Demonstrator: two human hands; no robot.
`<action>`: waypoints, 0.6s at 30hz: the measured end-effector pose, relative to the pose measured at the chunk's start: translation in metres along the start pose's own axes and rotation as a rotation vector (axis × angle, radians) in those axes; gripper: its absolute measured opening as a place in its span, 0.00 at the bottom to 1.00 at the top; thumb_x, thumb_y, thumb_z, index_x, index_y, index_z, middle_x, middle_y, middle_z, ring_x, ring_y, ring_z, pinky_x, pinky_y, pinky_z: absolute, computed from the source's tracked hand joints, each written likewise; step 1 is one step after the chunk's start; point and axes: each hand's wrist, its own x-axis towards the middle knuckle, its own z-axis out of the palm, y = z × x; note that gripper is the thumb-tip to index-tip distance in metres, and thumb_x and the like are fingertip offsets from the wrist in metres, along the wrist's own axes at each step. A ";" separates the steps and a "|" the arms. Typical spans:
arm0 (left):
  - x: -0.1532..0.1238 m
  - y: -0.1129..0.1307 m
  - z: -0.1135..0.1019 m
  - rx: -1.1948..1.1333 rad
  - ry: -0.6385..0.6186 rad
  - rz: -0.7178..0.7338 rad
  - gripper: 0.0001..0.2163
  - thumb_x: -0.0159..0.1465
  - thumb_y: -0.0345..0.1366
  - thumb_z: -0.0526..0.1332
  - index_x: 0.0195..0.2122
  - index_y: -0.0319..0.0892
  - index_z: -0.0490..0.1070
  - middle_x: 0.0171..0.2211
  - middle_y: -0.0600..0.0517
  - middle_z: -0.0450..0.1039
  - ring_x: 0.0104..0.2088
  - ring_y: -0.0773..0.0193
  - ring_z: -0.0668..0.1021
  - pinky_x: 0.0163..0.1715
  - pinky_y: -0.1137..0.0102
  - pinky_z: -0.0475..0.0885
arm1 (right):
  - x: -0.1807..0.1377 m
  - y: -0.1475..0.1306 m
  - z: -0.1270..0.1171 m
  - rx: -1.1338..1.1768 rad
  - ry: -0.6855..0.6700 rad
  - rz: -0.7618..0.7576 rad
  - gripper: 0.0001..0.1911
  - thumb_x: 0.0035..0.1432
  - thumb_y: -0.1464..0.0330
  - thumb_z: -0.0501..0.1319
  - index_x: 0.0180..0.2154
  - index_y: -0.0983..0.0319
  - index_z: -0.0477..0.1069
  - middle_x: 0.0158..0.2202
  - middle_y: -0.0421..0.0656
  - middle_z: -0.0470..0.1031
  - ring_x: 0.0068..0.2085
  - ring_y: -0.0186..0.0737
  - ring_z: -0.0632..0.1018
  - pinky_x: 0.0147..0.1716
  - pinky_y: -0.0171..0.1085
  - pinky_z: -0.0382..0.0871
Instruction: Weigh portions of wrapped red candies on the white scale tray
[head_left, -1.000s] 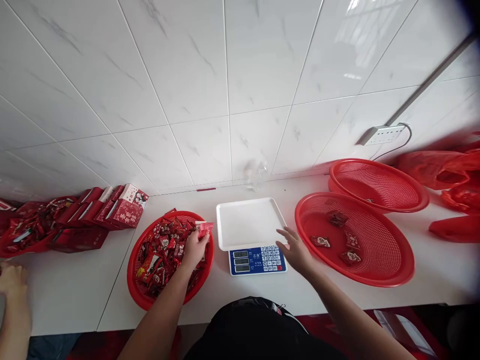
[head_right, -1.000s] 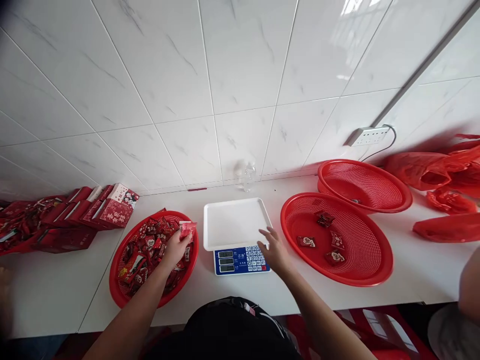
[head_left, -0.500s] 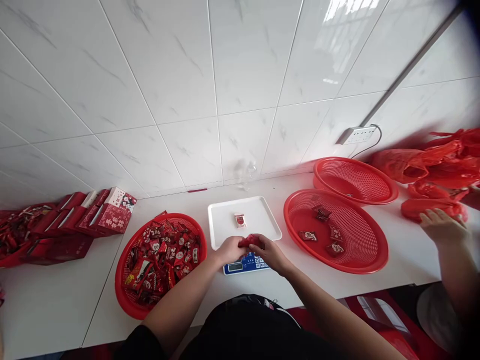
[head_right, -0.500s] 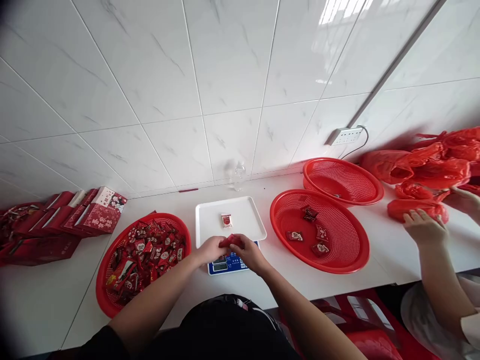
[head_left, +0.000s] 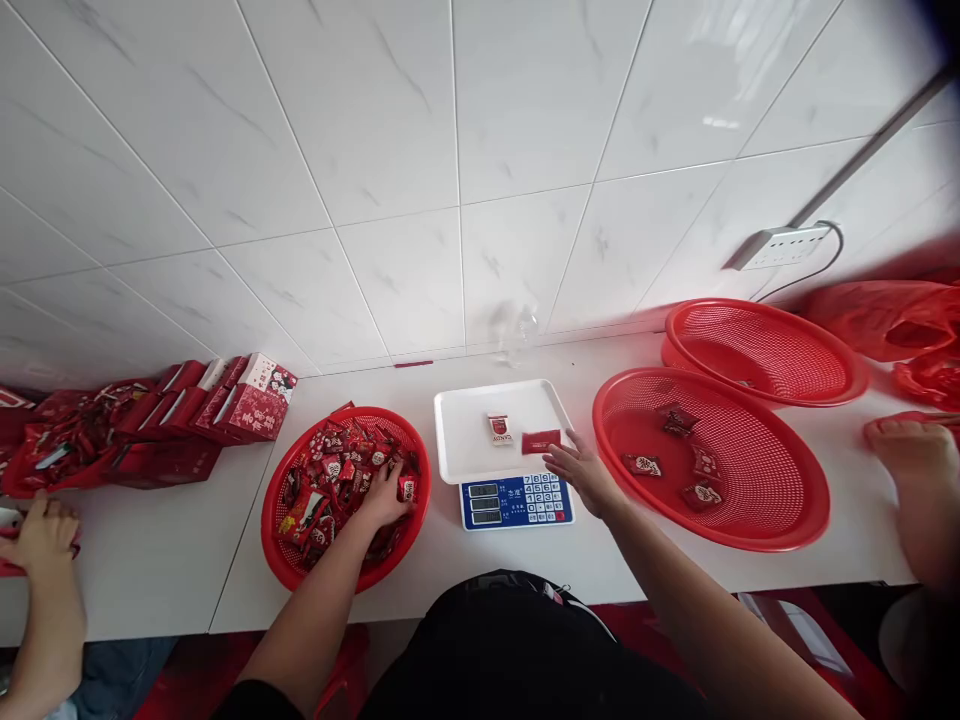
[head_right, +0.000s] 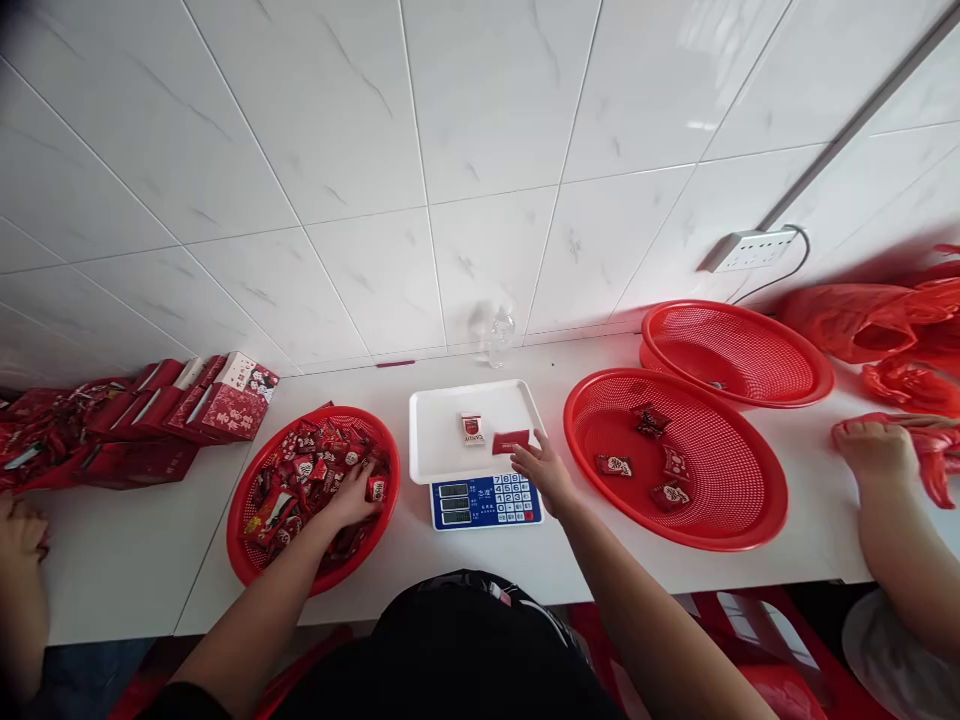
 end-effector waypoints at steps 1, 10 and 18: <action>0.001 -0.001 0.005 0.072 -0.035 -0.033 0.39 0.45 0.36 0.65 0.59 0.42 0.53 0.62 0.38 0.46 0.60 0.44 0.54 0.55 0.53 0.50 | 0.000 -0.001 0.004 -0.031 0.007 -0.008 0.34 0.48 0.60 0.61 0.56 0.56 0.52 0.52 0.49 0.66 0.44 0.42 0.75 0.43 0.41 0.72; 0.011 0.005 -0.003 -0.251 0.085 -0.153 0.28 0.49 0.29 0.61 0.53 0.48 0.63 0.52 0.41 0.66 0.55 0.45 0.64 0.50 0.52 0.59 | -0.015 0.012 0.009 -0.292 -0.078 -0.022 0.33 0.53 0.58 0.56 0.58 0.58 0.51 0.54 0.52 0.63 0.41 0.41 0.76 0.39 0.40 0.73; 0.006 -0.011 -0.049 -0.692 0.131 -0.234 0.16 0.58 0.37 0.55 0.48 0.41 0.65 0.39 0.45 0.73 0.33 0.62 0.77 0.29 0.69 0.73 | -0.023 0.012 -0.001 -0.305 -0.076 -0.030 0.29 0.53 0.57 0.56 0.54 0.60 0.58 0.46 0.49 0.70 0.39 0.41 0.76 0.38 0.39 0.73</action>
